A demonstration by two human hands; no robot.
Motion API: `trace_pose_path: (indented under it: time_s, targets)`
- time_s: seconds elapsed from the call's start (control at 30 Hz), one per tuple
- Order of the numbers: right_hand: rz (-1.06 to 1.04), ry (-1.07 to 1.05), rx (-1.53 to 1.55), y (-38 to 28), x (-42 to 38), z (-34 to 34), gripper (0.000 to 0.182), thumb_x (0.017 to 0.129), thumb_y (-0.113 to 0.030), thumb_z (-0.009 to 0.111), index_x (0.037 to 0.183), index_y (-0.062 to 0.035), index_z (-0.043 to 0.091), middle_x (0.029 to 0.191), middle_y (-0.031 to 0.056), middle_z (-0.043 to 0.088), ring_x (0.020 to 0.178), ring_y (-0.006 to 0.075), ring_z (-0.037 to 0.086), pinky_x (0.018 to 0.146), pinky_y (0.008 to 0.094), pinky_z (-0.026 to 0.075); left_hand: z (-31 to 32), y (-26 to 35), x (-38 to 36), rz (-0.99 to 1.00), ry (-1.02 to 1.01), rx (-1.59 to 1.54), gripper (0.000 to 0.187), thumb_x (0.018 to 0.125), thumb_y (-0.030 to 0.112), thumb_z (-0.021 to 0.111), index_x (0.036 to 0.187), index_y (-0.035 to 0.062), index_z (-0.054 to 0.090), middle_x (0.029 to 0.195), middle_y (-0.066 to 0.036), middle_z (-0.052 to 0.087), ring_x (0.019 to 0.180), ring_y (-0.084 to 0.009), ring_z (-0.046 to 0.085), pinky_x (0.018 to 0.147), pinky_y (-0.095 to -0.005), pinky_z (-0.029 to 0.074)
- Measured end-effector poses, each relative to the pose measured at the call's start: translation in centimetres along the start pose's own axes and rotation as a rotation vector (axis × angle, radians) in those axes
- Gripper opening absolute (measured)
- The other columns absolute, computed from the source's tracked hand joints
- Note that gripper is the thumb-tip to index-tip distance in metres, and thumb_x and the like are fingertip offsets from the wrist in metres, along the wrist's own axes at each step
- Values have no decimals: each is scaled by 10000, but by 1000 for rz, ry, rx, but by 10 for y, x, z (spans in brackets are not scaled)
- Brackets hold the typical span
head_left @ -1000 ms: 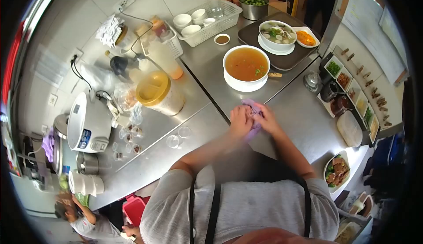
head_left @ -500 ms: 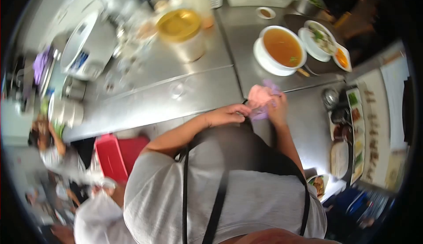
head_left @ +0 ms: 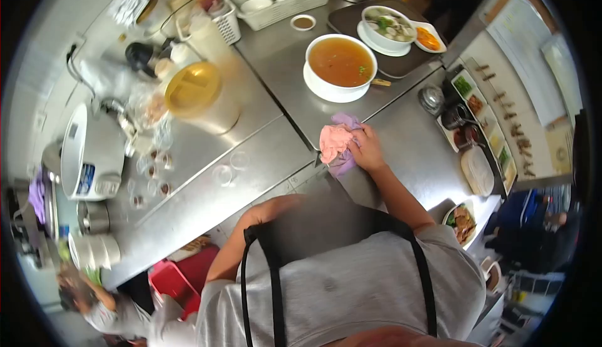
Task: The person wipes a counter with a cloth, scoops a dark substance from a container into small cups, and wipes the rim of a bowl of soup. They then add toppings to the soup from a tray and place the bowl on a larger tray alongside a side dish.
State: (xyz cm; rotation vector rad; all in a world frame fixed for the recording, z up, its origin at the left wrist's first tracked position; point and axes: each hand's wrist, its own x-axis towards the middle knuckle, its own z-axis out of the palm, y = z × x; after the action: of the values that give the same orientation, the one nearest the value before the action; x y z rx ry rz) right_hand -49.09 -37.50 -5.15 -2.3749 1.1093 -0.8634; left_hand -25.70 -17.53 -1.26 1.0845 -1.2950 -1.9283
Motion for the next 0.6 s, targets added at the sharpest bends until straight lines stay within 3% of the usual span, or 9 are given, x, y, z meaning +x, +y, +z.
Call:
trace_pose_path:
  time_s: [0.23,0.43,0.6]
  targets:
    - [55,82,49,0,2,10,224,726,-160,534,898,-16,524,1031,201,463,944,361,445,823,401,365,-12,24,-54,-65,141,-93,371,894,230,353,1162,-14,433,1158,-114,483,1070,-186,435,921,-268,303]
    - [92,136,-40,0,3,15,193,718,-133,527,869,-14,512,987,201,472,909,362,456,796,399,376,-22,35,-109,-226,330,66,385,887,274,376,1138,-5,460,1114,-119,511,1041,-189,455,900,-258,309]
    - [77,119,-92,7,3,15,161,711,-107,516,833,-7,488,916,190,476,840,350,462,752,392,380,-49,-16,-145,-221,443,231,412,871,324,409,1106,-6,484,1049,-118,535,987,-189,477,872,-261,332]
